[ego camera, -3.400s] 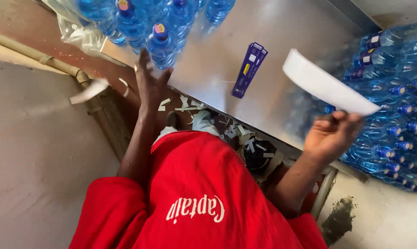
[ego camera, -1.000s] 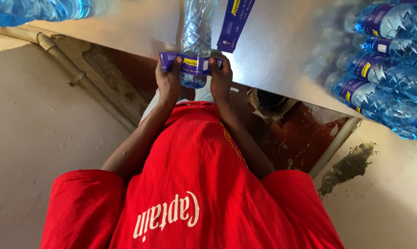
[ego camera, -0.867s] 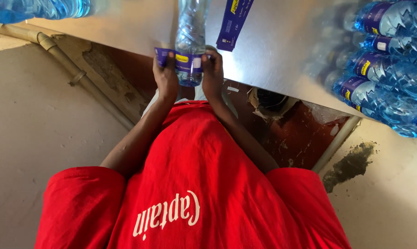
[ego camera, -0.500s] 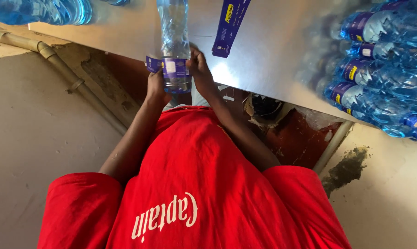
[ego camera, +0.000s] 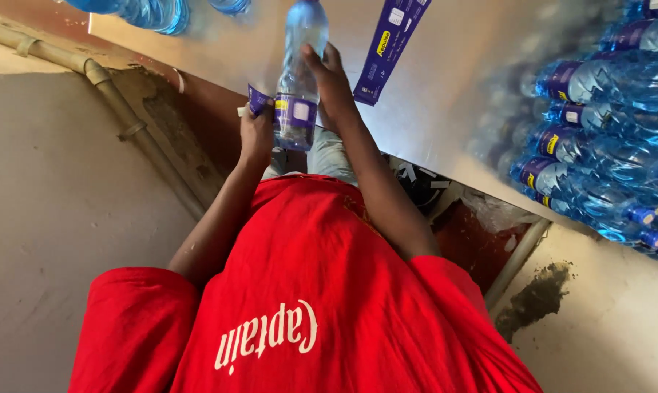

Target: Manually applying adhesive labels to plastic water bottles in a production environment.

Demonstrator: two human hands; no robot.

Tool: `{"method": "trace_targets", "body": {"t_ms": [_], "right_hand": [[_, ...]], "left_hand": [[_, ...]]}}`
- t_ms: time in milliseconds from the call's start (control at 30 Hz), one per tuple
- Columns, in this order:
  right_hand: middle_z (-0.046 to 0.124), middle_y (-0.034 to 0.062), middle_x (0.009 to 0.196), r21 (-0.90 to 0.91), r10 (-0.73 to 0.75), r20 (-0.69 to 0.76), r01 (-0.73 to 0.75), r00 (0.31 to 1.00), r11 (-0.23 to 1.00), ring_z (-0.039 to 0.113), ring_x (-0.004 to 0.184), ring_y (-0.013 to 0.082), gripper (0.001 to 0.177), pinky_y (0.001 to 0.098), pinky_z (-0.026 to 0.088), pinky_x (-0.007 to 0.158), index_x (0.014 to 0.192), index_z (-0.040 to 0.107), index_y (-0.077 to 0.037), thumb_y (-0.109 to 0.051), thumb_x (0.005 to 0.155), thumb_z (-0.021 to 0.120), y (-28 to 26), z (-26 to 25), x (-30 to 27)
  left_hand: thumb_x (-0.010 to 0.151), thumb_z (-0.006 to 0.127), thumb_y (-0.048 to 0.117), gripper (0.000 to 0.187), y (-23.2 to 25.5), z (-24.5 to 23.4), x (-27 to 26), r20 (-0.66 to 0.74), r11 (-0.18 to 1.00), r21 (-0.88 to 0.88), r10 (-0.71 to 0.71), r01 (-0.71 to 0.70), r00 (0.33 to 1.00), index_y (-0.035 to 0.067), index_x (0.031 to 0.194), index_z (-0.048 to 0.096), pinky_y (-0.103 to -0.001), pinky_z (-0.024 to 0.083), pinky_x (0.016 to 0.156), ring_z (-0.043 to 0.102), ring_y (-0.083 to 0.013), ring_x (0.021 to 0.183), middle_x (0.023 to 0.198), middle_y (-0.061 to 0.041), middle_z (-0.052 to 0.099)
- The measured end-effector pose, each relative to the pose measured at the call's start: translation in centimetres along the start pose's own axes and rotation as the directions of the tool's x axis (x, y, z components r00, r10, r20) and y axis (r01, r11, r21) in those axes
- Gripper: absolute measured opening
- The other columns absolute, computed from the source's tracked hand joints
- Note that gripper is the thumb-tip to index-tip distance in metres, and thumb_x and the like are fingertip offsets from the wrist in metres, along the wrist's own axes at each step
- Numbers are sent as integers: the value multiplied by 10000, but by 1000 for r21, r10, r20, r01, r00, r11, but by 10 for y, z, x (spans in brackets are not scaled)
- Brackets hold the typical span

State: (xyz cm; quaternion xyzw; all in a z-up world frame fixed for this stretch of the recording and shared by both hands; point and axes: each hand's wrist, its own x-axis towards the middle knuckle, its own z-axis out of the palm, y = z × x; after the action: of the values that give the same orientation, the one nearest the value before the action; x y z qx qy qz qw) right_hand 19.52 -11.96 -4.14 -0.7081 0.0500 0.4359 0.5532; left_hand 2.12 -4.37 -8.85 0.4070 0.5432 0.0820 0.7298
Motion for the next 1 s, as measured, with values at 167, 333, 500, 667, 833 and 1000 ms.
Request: {"method": "trace_targets", "body": {"t_ms": [167,333,500,667,833,1000], "right_hand": [[766,132,1166,404,107,28,-109,994,908,757,988,312,833,443,640,814,1425,649,-74,-474,734,887,8,8,20],[831,165,1084,817,-285,294,-86,912,570,819,959,352,665,519,659,889,1324,691,-36,-579,953,793,-12,5,-11],[792,120,1413,860,-685,505,-248,525,445,793,1254,341,1055,568,605,1166,1618,564,-77,-893,951,612,-35,-18,-20],[784,138,1445,881,-794,473,-189,381,434,783,1254,350,1023,577,550,1178,1605,533,-88,-897,980,572,-57,-27,-38],[722,113,1607,890,-850,447,-238,278,390,669,1401,440,841,765,488,1097,1695,483,-115,-745,1140,522,-45,-28,-54],[673,137,1681,901,-812,418,-67,407,430,596,1558,391,670,558,474,1309,1727,520,-73,-524,1257,367,-30,-64,-52]], "left_hand": [[933,759,478,367,39,-1,-35,42,974,167,146,-151,988,130,1039,705,-322,560,752,691,-122,828,916,-9,744],[751,944,512,757,85,9,-70,180,977,-199,115,-78,977,82,1256,580,-384,700,847,797,-211,944,1062,-85,757],[791,993,379,900,116,11,-100,718,887,-348,43,305,695,-2,1481,558,-490,698,949,801,-346,1086,1266,-216,771],[1020,840,347,496,90,24,-83,759,855,-451,215,258,614,92,1371,601,-409,658,977,762,-252,1107,1260,-133,725],[1100,685,316,327,97,35,-97,731,884,-374,95,280,676,51,1283,635,-413,673,934,781,-264,1015,1167,-168,767],[994,717,542,701,109,37,-112,772,990,-127,138,-63,620,45,1462,562,-344,629,951,745,-216,1117,1269,-121,700]]}}
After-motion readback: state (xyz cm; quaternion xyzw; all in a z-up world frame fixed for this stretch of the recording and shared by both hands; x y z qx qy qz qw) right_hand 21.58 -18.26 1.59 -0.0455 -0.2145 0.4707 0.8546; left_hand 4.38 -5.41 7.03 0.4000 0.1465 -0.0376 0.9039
